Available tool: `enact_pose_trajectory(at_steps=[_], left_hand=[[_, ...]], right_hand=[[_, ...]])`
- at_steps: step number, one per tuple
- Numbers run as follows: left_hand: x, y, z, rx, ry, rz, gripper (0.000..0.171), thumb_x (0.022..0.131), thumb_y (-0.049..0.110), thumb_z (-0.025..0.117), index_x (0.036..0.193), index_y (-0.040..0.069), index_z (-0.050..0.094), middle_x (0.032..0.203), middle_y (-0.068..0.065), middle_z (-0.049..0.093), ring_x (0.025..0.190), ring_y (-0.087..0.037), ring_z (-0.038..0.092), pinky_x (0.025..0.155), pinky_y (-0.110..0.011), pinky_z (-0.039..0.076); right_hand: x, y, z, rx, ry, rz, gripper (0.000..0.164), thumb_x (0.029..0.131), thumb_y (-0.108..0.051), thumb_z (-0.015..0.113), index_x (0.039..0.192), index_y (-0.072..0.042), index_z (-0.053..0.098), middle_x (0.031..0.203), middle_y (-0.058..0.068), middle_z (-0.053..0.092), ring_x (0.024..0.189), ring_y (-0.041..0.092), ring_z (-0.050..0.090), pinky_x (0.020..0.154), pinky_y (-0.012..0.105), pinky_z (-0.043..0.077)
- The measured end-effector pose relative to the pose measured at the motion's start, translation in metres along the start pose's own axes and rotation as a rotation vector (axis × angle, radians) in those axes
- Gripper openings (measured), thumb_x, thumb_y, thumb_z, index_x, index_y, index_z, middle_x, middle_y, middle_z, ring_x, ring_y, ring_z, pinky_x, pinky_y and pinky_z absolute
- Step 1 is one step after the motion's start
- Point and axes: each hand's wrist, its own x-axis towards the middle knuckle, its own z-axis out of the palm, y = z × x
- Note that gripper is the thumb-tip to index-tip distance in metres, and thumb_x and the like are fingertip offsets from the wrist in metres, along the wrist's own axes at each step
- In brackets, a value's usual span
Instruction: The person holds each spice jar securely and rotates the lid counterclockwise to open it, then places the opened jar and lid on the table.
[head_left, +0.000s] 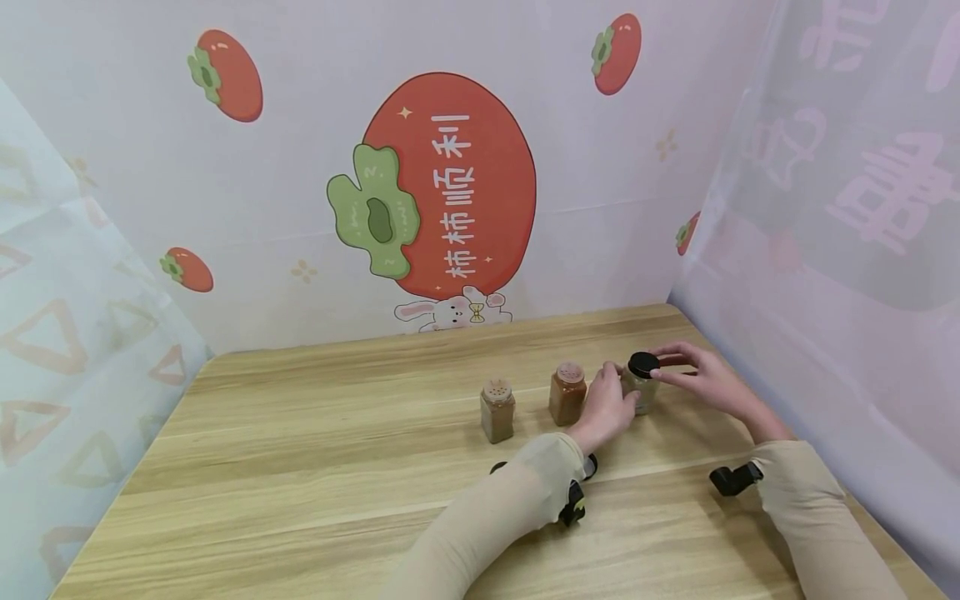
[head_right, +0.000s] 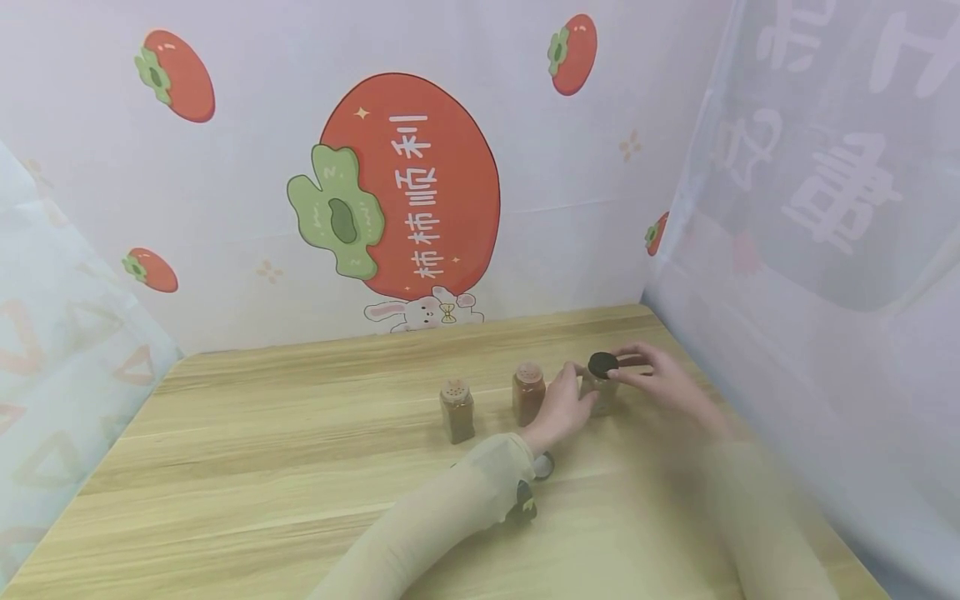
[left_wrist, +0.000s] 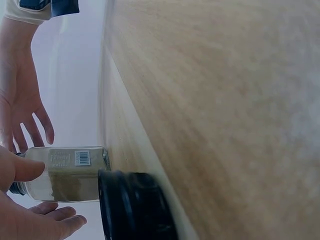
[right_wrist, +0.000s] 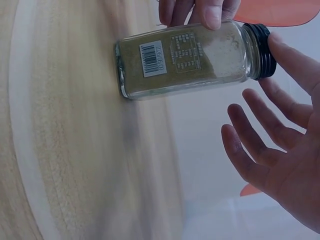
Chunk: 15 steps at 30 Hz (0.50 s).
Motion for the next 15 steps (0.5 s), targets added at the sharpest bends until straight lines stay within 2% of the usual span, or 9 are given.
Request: enact_pose_trajectory(at_steps=[4, 6, 8, 15], left_hand=[[-0.0005, 0.0002, -0.0008, -0.004, -0.002, 0.006, 0.038, 0.090, 0.023, 0.065, 0.122, 0.012, 0.048, 0.120, -0.003, 0.058, 0.109, -0.011, 0.058, 0.092, -0.022, 0.047], [-0.0005, 0.0002, -0.0009, -0.002, -0.003, 0.010, 0.038, 0.090, 0.023, 0.065, 0.122, 0.012, 0.048, 0.121, -0.003, 0.058, 0.109, -0.010, 0.057, 0.093, -0.022, 0.047], [-0.0004, 0.0001, -0.0009, 0.000, -0.003, 0.013, 0.038, 0.090, 0.023, 0.065, 0.122, 0.012, 0.048, 0.121, -0.003, 0.058, 0.109, -0.010, 0.057, 0.093, -0.022, 0.047], [-0.0004, -0.0004, -0.0012, 0.002, -0.006, 0.012, 0.038, 0.090, 0.024, 0.065, 0.122, 0.012, 0.048, 0.119, -0.003, 0.058, 0.107, -0.011, 0.058, 0.090, -0.021, 0.047]], right_hand=[[0.0015, 0.0027, -0.0024, 0.020, -0.007, -0.066, 0.035, 0.090, -0.017, 0.065, 0.123, -0.005, 0.059, 0.122, 0.018, 0.061, 0.104, 0.001, 0.058, 0.077, 0.014, 0.049], [0.0022, 0.0039, -0.0037, 0.024, -0.019, -0.088, 0.035, 0.091, -0.016, 0.064, 0.123, -0.005, 0.059, 0.123, 0.018, 0.060, 0.103, -0.006, 0.055, 0.078, 0.014, 0.049], [0.0028, 0.0048, -0.0047, 0.026, -0.032, -0.109, 0.035, 0.092, -0.014, 0.062, 0.125, -0.004, 0.059, 0.124, 0.019, 0.060, 0.102, -0.010, 0.053, 0.078, 0.014, 0.049], [0.0024, 0.0077, -0.0082, 0.100, -0.112, -0.176, 0.036, 0.095, -0.008, 0.055, 0.131, 0.001, 0.053, 0.127, 0.027, 0.055, 0.105, -0.008, 0.056, 0.082, 0.013, 0.048]])
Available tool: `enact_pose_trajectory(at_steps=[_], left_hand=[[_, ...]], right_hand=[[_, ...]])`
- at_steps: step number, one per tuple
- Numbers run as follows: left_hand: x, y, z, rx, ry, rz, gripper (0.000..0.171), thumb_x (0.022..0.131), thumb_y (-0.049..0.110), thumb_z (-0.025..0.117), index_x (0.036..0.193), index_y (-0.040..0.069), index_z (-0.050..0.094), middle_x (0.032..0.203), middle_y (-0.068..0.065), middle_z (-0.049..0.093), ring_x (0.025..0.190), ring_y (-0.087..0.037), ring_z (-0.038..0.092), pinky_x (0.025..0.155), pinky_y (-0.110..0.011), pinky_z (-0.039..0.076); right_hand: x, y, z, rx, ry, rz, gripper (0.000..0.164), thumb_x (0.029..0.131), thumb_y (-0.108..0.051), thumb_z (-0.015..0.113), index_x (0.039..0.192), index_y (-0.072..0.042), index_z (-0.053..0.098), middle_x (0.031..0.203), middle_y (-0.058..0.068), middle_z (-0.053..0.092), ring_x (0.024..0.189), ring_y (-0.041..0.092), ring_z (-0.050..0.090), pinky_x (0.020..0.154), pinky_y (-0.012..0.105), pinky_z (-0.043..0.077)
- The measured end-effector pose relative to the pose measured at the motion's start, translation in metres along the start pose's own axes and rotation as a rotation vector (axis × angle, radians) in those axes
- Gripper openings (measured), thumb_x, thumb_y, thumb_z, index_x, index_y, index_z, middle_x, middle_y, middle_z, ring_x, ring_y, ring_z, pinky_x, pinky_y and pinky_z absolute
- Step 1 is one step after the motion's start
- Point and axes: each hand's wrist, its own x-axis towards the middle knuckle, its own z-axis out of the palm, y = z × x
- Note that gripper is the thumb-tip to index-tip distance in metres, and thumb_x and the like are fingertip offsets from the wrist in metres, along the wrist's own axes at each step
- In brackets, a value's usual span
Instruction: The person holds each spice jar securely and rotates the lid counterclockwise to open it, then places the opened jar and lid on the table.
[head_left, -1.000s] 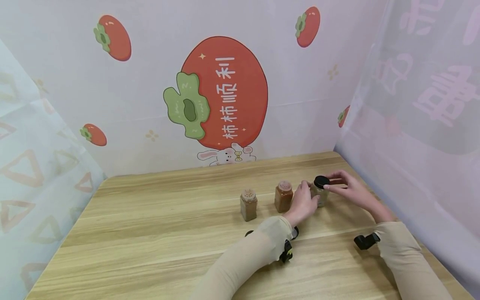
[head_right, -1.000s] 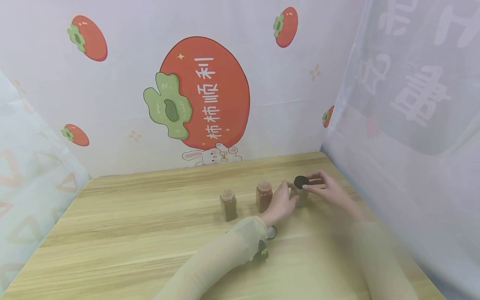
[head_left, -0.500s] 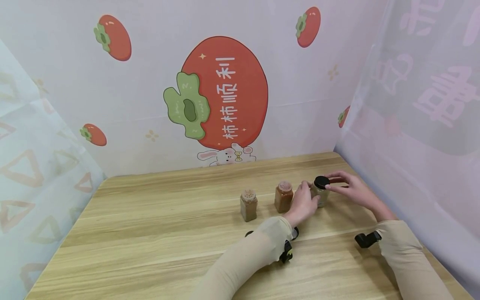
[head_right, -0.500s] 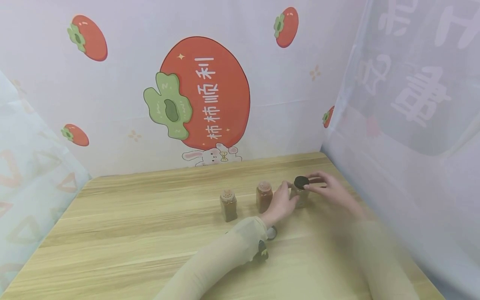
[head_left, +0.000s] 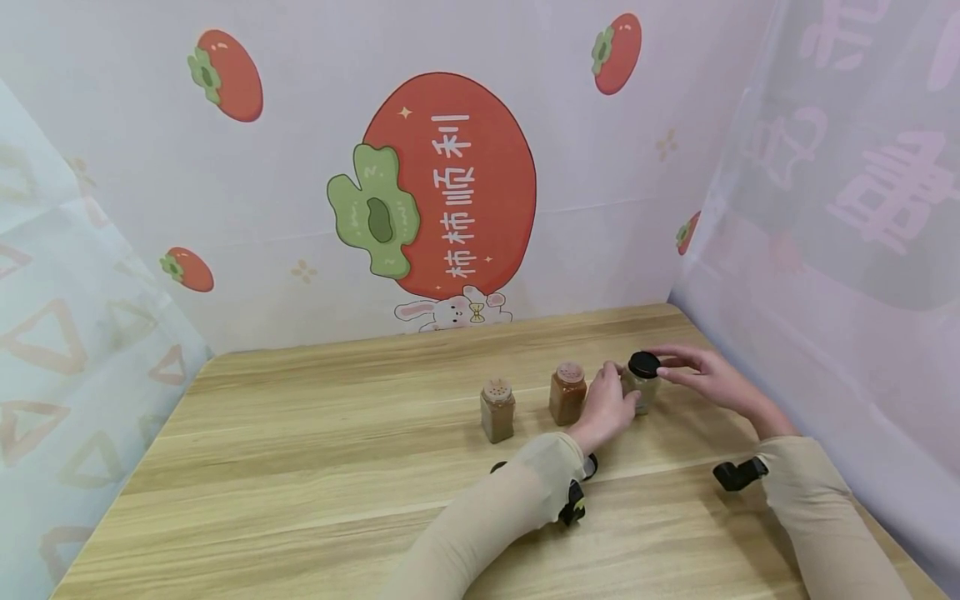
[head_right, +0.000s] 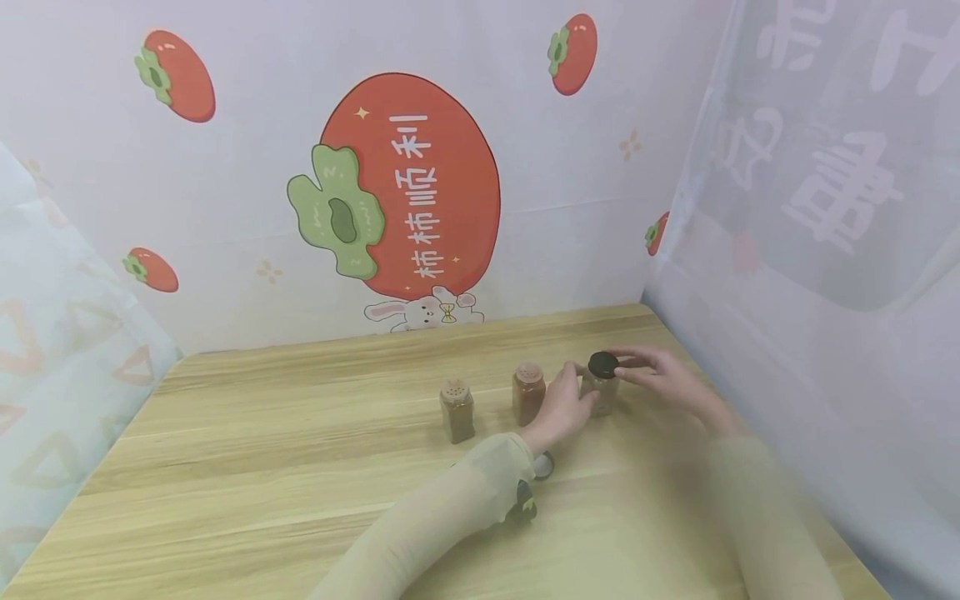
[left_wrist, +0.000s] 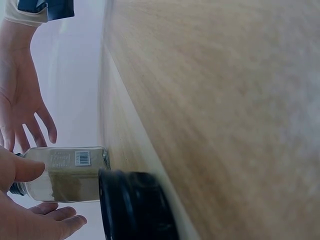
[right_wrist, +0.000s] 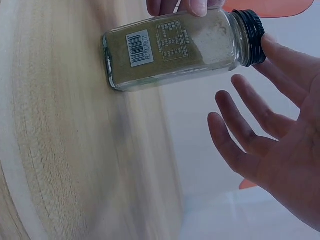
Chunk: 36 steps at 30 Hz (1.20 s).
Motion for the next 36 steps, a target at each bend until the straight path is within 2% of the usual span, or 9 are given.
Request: enact_pose_trajectory(at_steps=[5, 11, 16, 21, 25, 28, 36], left_hand=[[0.000, -0.001, 0.000, 0.009, -0.001, 0.012, 0.037, 0.090, 0.024, 0.064, 0.122, 0.012, 0.048, 0.118, -0.004, 0.058, 0.105, -0.011, 0.058, 0.089, -0.021, 0.047], [-0.001, 0.000, -0.001, 0.020, -0.003, 0.023, 0.037, 0.091, 0.024, 0.063, 0.122, 0.011, 0.047, 0.117, -0.005, 0.058, 0.107, -0.012, 0.058, 0.089, -0.022, 0.047], [-0.001, 0.000, -0.002, 0.016, -0.006, 0.016, 0.037, 0.091, 0.024, 0.063, 0.122, 0.011, 0.047, 0.117, -0.005, 0.058, 0.107, -0.012, 0.058, 0.089, -0.022, 0.047], [-0.001, -0.001, -0.001, 0.020, -0.001, 0.015, 0.038, 0.091, 0.024, 0.063, 0.122, 0.011, 0.047, 0.117, -0.005, 0.058, 0.106, -0.012, 0.058, 0.089, -0.022, 0.048], [-0.001, -0.001, -0.001, 0.018, -0.001, 0.014, 0.038, 0.091, 0.025, 0.063, 0.123, 0.011, 0.047, 0.117, -0.005, 0.058, 0.107, -0.011, 0.058, 0.089, -0.022, 0.047], [0.000, -0.001, -0.002, 0.016, -0.005, 0.012, 0.038, 0.091, 0.025, 0.063, 0.123, 0.011, 0.047, 0.118, -0.005, 0.058, 0.108, -0.011, 0.057, 0.090, -0.022, 0.047], [0.000, -0.001, -0.002, 0.017, -0.010, 0.008, 0.038, 0.091, 0.025, 0.063, 0.123, 0.012, 0.046, 0.119, -0.004, 0.058, 0.108, -0.012, 0.057, 0.090, -0.022, 0.047]], right_hand=[[-0.001, -0.001, -0.001, 0.012, -0.045, 0.000, 0.039, 0.097, -0.009, 0.051, 0.135, 0.001, 0.048, 0.131, 0.028, 0.052, 0.107, -0.006, 0.054, 0.080, 0.017, 0.051], [-0.001, -0.003, -0.002, 0.025, -0.062, 0.019, 0.040, 0.098, -0.010, 0.049, 0.136, 0.002, 0.047, 0.134, 0.028, 0.049, 0.107, -0.004, 0.055, 0.080, 0.019, 0.051], [0.000, -0.003, -0.002, 0.044, -0.055, 0.031, 0.039, 0.099, -0.011, 0.048, 0.136, 0.003, 0.046, 0.133, 0.029, 0.049, 0.106, -0.006, 0.055, 0.082, 0.018, 0.051], [0.000, 0.000, 0.001, 0.014, -0.018, 0.102, 0.041, 0.099, -0.018, 0.049, 0.136, -0.001, 0.047, 0.135, 0.023, 0.050, 0.104, -0.007, 0.054, 0.081, 0.019, 0.051], [0.000, 0.002, 0.006, -0.022, 0.013, 0.177, 0.045, 0.097, -0.026, 0.054, 0.136, -0.005, 0.047, 0.135, 0.019, 0.050, 0.113, 0.019, 0.057, 0.081, 0.019, 0.051], [0.000, 0.001, 0.010, -0.012, 0.030, 0.203, 0.047, 0.095, -0.026, 0.057, 0.134, -0.003, 0.046, 0.134, 0.020, 0.050, 0.118, 0.039, 0.053, 0.081, 0.017, 0.049], [0.002, -0.005, 0.014, 0.018, 0.063, 0.242, 0.047, 0.092, -0.025, 0.063, 0.127, -0.001, 0.045, 0.130, 0.019, 0.047, 0.118, 0.042, 0.050, 0.079, 0.019, 0.050]])
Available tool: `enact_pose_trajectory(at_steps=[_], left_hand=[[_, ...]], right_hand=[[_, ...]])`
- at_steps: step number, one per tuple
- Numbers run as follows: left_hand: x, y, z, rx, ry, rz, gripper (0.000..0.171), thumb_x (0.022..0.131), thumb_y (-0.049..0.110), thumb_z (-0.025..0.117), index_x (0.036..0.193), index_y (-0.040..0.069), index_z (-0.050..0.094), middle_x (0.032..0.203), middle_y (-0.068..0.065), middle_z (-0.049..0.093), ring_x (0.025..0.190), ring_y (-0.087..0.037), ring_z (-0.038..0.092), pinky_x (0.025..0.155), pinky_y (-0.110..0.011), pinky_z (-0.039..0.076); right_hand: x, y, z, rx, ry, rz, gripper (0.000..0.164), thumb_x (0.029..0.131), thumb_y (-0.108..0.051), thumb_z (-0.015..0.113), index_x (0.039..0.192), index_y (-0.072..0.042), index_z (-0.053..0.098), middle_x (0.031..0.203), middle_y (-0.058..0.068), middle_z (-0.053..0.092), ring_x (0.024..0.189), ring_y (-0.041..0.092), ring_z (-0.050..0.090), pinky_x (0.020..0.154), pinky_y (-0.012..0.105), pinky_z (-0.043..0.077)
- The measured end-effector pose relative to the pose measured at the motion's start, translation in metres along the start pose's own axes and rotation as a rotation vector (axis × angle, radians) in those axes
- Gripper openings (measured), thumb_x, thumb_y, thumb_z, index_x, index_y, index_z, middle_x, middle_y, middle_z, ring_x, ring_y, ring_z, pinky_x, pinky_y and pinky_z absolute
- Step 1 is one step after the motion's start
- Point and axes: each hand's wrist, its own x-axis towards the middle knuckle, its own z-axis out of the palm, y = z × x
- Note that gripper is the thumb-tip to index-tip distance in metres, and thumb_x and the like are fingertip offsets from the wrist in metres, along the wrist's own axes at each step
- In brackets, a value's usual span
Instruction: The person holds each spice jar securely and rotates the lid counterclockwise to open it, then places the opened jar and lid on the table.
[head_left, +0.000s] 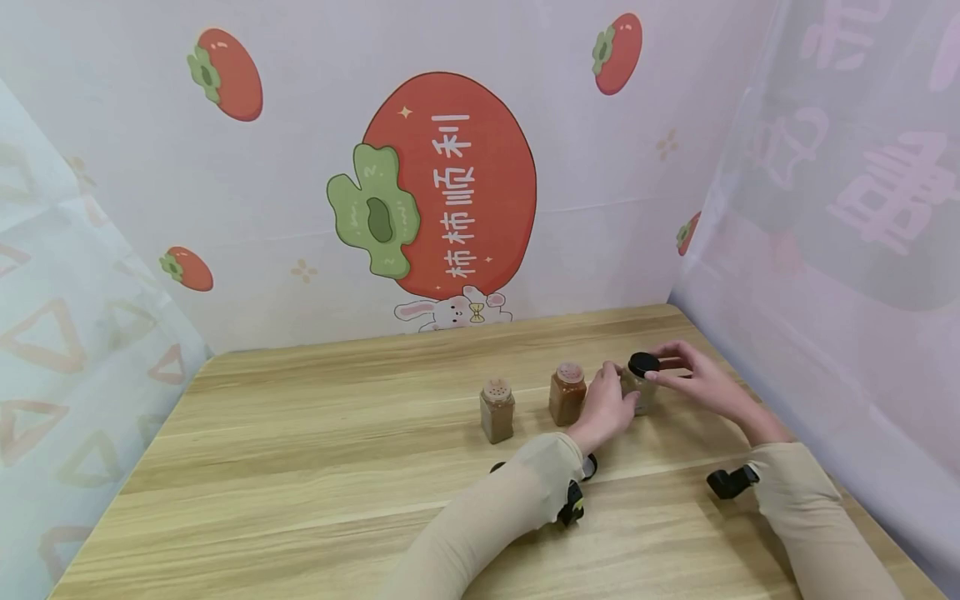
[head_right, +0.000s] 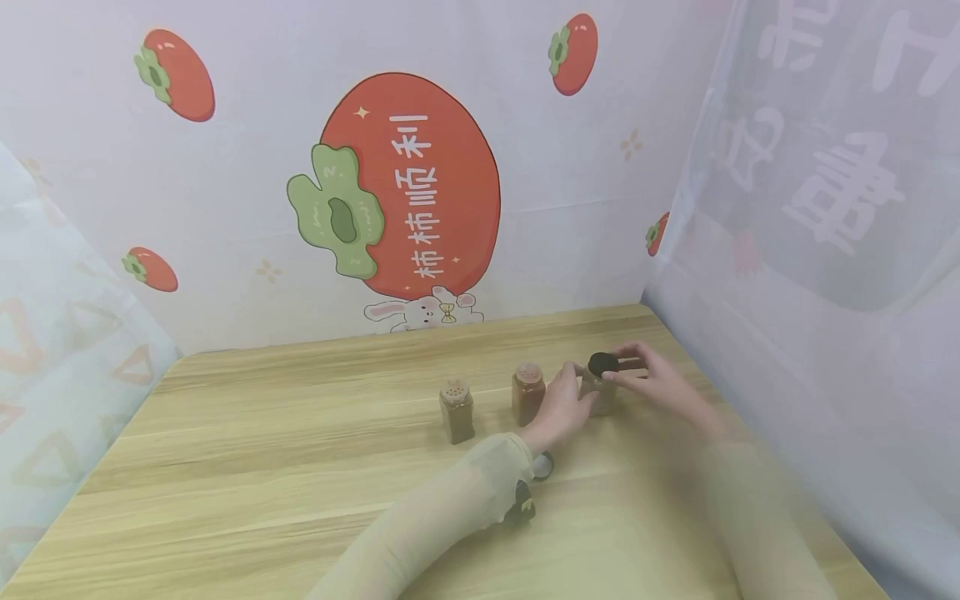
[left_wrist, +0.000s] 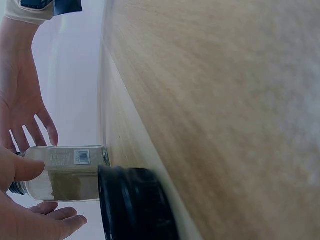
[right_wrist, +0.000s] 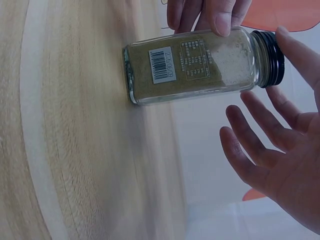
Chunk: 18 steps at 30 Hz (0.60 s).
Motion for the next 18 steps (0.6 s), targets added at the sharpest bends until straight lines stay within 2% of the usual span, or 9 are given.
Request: enact_pose_trajectory(at_steps=[6, 11, 13, 18], left_hand=[[0.0005, -0.0003, 0.0009, -0.004, -0.001, -0.007, 0.038, 0.091, 0.026, 0.063, 0.123, 0.013, 0.047, 0.119, -0.004, 0.057, 0.109, -0.011, 0.057, 0.091, -0.022, 0.047], [0.0004, 0.0001, 0.0005, -0.006, -0.001, -0.012, 0.037, 0.091, 0.027, 0.063, 0.122, 0.014, 0.047, 0.118, -0.003, 0.057, 0.108, -0.011, 0.057, 0.090, -0.022, 0.047], [0.0003, 0.0004, 0.0005, -0.007, -0.002, -0.014, 0.038, 0.091, 0.027, 0.063, 0.122, 0.014, 0.047, 0.118, -0.003, 0.057, 0.108, -0.010, 0.057, 0.090, -0.022, 0.047], [0.0004, 0.0008, 0.0007, -0.015, -0.001, -0.014, 0.038, 0.091, 0.026, 0.064, 0.122, 0.013, 0.047, 0.118, -0.003, 0.058, 0.108, -0.010, 0.057, 0.091, -0.022, 0.047]], right_hand=[[0.0007, -0.0023, 0.0003, -0.024, 0.012, 0.000, 0.046, 0.092, -0.025, 0.062, 0.125, 0.002, 0.045, 0.127, 0.021, 0.048, 0.117, 0.043, 0.051, 0.078, 0.019, 0.050], [0.0001, -0.0044, -0.0021, -0.074, 0.023, -0.023, 0.042, 0.092, -0.025, 0.063, 0.124, -0.001, 0.050, 0.126, 0.019, 0.053, 0.114, 0.039, 0.054, 0.078, 0.019, 0.050], [0.0002, -0.0047, -0.0041, -0.091, 0.027, -0.033, 0.041, 0.091, -0.026, 0.064, 0.123, -0.003, 0.053, 0.125, 0.018, 0.055, 0.112, 0.032, 0.057, 0.078, 0.018, 0.050], [0.0009, -0.0034, -0.0087, -0.090, 0.013, -0.068, 0.039, 0.091, -0.024, 0.065, 0.125, -0.006, 0.056, 0.126, 0.017, 0.058, 0.104, -0.001, 0.056, 0.078, 0.018, 0.050]])
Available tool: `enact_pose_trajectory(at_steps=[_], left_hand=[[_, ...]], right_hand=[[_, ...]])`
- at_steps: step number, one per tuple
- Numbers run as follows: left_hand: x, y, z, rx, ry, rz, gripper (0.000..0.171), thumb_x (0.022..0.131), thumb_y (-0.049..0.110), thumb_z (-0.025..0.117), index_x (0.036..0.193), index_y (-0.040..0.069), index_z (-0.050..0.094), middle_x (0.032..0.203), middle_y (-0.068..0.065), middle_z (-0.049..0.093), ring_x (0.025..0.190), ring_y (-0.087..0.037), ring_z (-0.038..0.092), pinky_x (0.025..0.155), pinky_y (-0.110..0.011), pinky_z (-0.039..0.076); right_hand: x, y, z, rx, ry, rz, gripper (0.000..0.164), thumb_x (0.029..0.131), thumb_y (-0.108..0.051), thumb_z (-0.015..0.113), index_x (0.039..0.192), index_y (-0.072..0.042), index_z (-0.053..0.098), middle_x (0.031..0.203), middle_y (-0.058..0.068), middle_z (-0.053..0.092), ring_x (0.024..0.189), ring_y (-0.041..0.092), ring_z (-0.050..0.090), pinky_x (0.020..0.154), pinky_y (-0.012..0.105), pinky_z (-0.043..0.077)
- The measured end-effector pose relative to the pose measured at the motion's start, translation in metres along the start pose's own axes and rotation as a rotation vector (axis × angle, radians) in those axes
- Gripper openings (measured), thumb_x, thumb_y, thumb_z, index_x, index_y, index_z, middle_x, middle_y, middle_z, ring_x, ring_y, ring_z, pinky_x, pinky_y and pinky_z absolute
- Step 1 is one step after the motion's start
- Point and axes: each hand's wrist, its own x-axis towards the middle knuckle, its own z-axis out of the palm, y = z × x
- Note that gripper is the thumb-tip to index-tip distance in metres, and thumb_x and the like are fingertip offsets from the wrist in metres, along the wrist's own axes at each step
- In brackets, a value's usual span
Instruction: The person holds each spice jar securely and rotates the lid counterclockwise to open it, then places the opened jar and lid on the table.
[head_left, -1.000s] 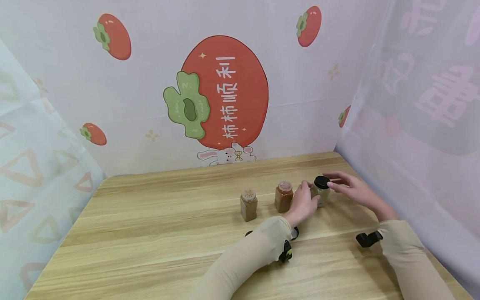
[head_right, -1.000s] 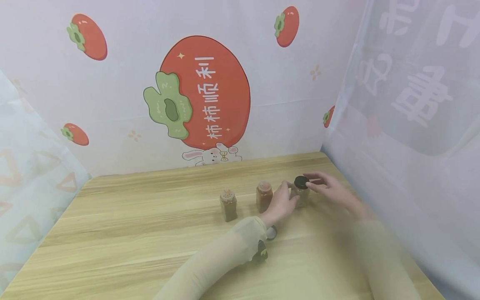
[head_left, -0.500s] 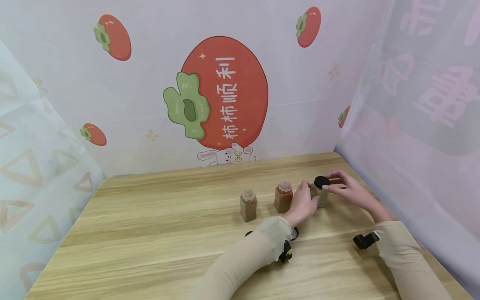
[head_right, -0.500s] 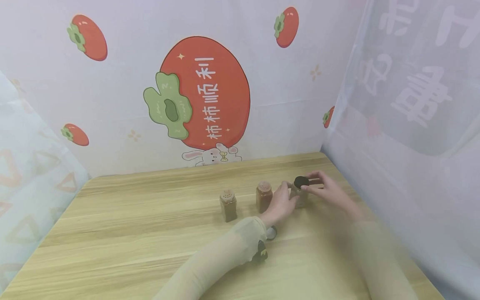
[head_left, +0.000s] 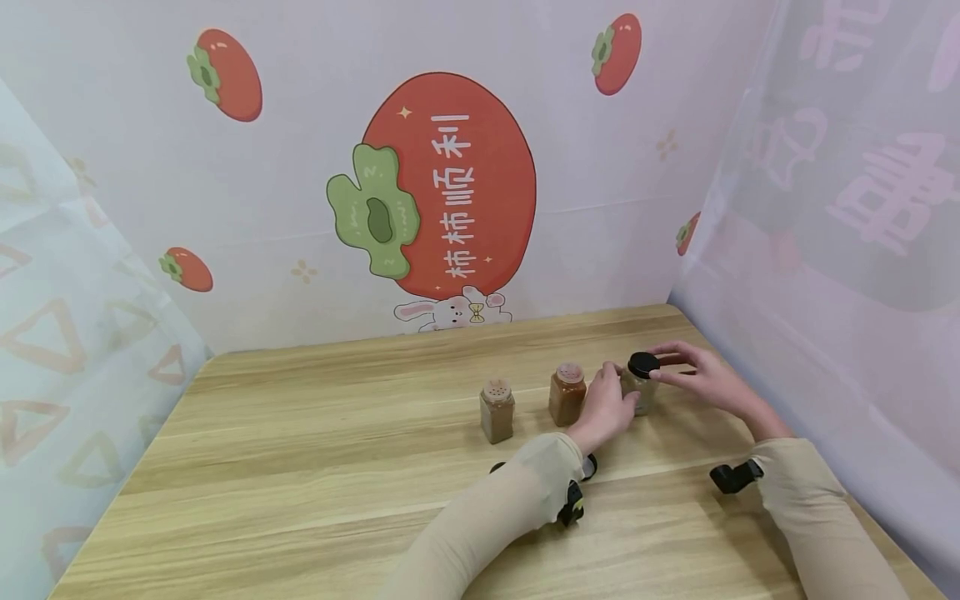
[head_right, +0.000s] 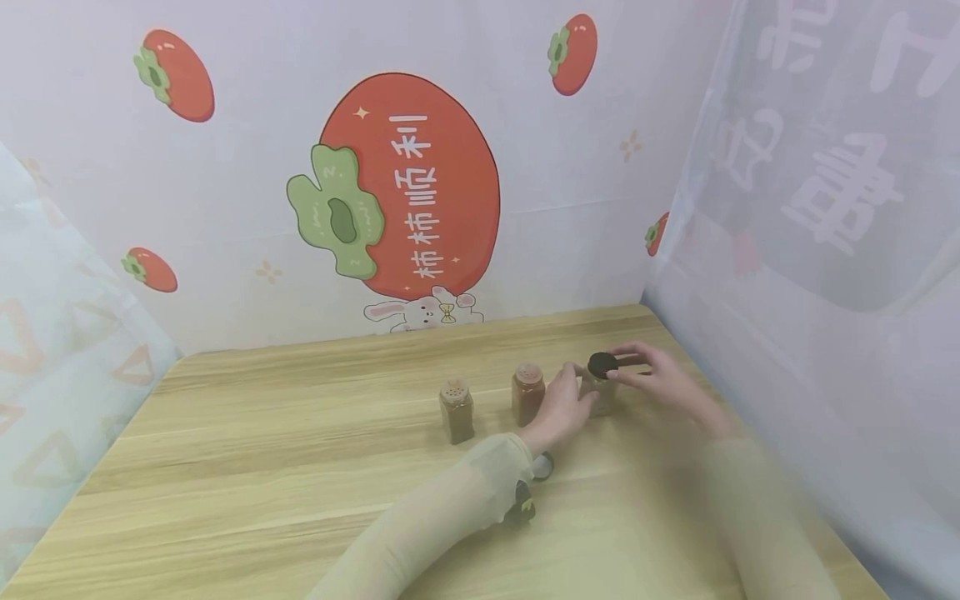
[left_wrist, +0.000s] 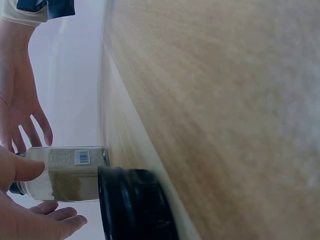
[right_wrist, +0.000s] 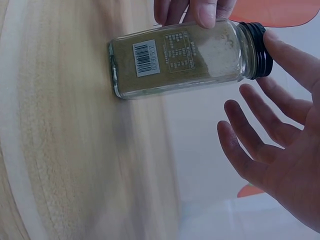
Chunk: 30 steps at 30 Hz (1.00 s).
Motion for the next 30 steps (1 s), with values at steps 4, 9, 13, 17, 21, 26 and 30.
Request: enact_pose_trajectory(at_steps=[4, 9, 13, 17, 21, 26, 30], left_hand=[[0.0004, -0.0008, 0.0000, -0.004, -0.002, 0.004, 0.038, 0.091, 0.026, 0.063, 0.123, 0.013, 0.047, 0.118, -0.004, 0.057, 0.107, -0.010, 0.057, 0.090, -0.021, 0.047], [0.0007, -0.0014, -0.0006, -0.014, -0.007, 0.013, 0.039, 0.091, 0.024, 0.063, 0.124, 0.012, 0.046, 0.119, -0.005, 0.057, 0.107, -0.011, 0.057, 0.089, -0.022, 0.047], [0.0006, -0.0016, -0.0014, -0.017, -0.010, 0.017, 0.039, 0.092, 0.024, 0.063, 0.124, 0.011, 0.046, 0.119, -0.005, 0.057, 0.107, -0.011, 0.057, 0.089, -0.022, 0.047], [0.0003, -0.0017, -0.0019, -0.013, -0.012, 0.019, 0.039, 0.092, 0.025, 0.062, 0.124, 0.011, 0.046, 0.118, -0.005, 0.057, 0.106, -0.011, 0.056, 0.088, -0.022, 0.047], [0.0003, -0.0017, -0.0021, -0.015, -0.013, 0.020, 0.038, 0.092, 0.025, 0.062, 0.124, 0.012, 0.046, 0.118, -0.005, 0.057, 0.107, -0.010, 0.056, 0.089, -0.022, 0.047], [0.0002, -0.0014, -0.0018, -0.014, -0.011, 0.013, 0.038, 0.091, 0.025, 0.063, 0.123, 0.012, 0.046, 0.117, -0.005, 0.057, 0.106, -0.010, 0.057, 0.088, -0.022, 0.047], [-0.0003, -0.0012, -0.0015, -0.017, -0.012, 0.008, 0.038, 0.091, 0.026, 0.063, 0.123, 0.013, 0.046, 0.118, -0.005, 0.057, 0.107, -0.010, 0.057, 0.089, -0.022, 0.047]], right_hand=[[0.0007, 0.0013, -0.0017, 0.019, -0.016, -0.042, 0.038, 0.092, -0.020, 0.063, 0.126, -0.005, 0.056, 0.127, 0.018, 0.058, 0.101, -0.011, 0.052, 0.077, 0.018, 0.051], [0.0014, 0.0032, -0.0031, 0.022, -0.037, -0.114, 0.037, 0.093, -0.015, 0.060, 0.128, -0.004, 0.056, 0.128, 0.020, 0.057, 0.103, -0.009, 0.054, 0.078, 0.017, 0.050], [0.0016, 0.0060, -0.0043, 0.003, -0.068, -0.177, 0.037, 0.095, -0.011, 0.057, 0.131, -0.004, 0.054, 0.129, 0.020, 0.056, 0.106, -0.006, 0.055, 0.082, 0.016, 0.049], [0.0013, 0.0070, -0.0056, -0.007, -0.093, -0.212, 0.038, 0.096, -0.008, 0.053, 0.134, -0.002, 0.051, 0.132, 0.022, 0.054, 0.109, -0.007, 0.052, 0.084, 0.015, 0.047], [0.0005, 0.0056, -0.0063, 0.013, -0.116, -0.206, 0.040, 0.097, -0.009, 0.051, 0.136, -0.001, 0.048, 0.136, 0.024, 0.050, 0.112, -0.010, 0.048, 0.085, 0.014, 0.046], [-0.0012, 0.0051, -0.0063, 0.047, -0.149, -0.183, 0.041, 0.099, -0.009, 0.048, 0.139, -0.001, 0.044, 0.139, 0.026, 0.045, 0.113, -0.010, 0.046, 0.084, 0.017, 0.048], [-0.0016, 0.0058, -0.0053, 0.058, -0.141, -0.163, 0.042, 0.099, -0.011, 0.048, 0.139, 0.000, 0.044, 0.138, 0.026, 0.046, 0.111, -0.005, 0.051, 0.082, 0.019, 0.049]])
